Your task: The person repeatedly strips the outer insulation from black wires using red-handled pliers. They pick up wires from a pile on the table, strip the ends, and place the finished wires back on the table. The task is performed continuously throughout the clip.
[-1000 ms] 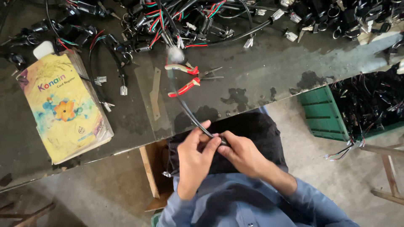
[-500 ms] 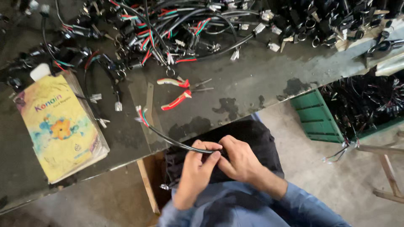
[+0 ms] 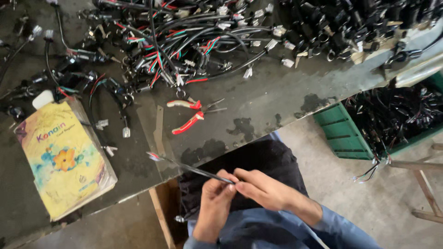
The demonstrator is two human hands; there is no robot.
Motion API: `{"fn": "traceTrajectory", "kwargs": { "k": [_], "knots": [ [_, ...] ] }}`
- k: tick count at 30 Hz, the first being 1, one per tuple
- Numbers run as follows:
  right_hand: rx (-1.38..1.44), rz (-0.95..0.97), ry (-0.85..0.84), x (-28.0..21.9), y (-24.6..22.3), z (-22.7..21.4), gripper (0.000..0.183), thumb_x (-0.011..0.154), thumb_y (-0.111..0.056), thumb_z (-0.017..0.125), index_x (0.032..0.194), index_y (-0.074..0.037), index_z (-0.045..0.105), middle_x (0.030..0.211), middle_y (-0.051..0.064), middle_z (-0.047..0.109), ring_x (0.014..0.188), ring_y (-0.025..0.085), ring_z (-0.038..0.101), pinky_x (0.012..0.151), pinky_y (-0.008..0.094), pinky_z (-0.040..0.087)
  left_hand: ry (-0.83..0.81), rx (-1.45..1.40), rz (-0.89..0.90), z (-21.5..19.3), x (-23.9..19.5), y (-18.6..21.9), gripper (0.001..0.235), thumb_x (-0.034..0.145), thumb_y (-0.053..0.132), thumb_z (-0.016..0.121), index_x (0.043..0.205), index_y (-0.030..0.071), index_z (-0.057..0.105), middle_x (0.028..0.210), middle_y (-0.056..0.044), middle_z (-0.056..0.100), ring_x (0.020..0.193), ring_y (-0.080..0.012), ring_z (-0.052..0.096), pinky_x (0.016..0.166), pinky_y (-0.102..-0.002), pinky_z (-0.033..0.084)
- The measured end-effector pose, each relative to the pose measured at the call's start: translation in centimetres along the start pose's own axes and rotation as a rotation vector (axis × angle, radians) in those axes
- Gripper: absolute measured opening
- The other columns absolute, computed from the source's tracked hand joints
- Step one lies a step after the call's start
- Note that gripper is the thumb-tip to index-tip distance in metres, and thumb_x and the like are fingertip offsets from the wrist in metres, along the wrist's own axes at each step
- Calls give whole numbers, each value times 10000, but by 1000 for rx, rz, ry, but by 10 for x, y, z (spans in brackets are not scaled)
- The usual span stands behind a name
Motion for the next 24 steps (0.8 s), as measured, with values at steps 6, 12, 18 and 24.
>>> {"fn": "traceTrajectory", "kwargs": {
  "k": [6, 12, 18, 24],
  "knots": [
    [105, -148, 196, -12, 7, -11, 398, 999, -395, 562, 1135, -21, 552, 825, 47, 533, 747, 106, 484, 655, 283, 421, -20, 916, 249, 13, 60, 94, 358, 738, 119, 829, 1028, 34, 638, 1040, -55, 635, 959, -203, 636, 840, -344, 519],
    [-193, -3, 531, 1, 29, -11, 413, 954, -254, 631, 1290, -51, 503, 930, 78, 628, 881, 160, 614, 817, 323, 498, 431, 2012, 348, 8, 108, 100, 394, 1001, 264, 781, 1352, 160, 635, 1143, -97, 636, 1124, -321, 583, 969, -463, 417],
    [-152, -74, 451, -2, 35, -4, 331, 977, -168, 654, 1261, -34, 553, 941, 81, 623, 882, 167, 578, 820, 331, 494, 517, 1888, 756, 11, 90, 101, 572, 712, 378, 810, 1163, 58, 661, 1087, -149, 657, 1053, -360, 602, 883, -517, 434],
    [-156, -184, 362, -14, 7, -22, 328, 976, -162, 669, 1251, -28, 551, 913, 50, 588, 833, 126, 538, 769, 310, 475, 420, 1270, 295, -3, 42, 98, 191, 811, 227, 785, 943, 99, 732, 802, -68, 694, 754, -227, 669, 715, -369, 536]
  ]
}}
Point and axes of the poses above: each hand's wrist, its own x-axis towards the middle knuckle, its own z-axis out of the palm, y = z × x, the point moved 2 cm from there along x, towards the middle knuckle
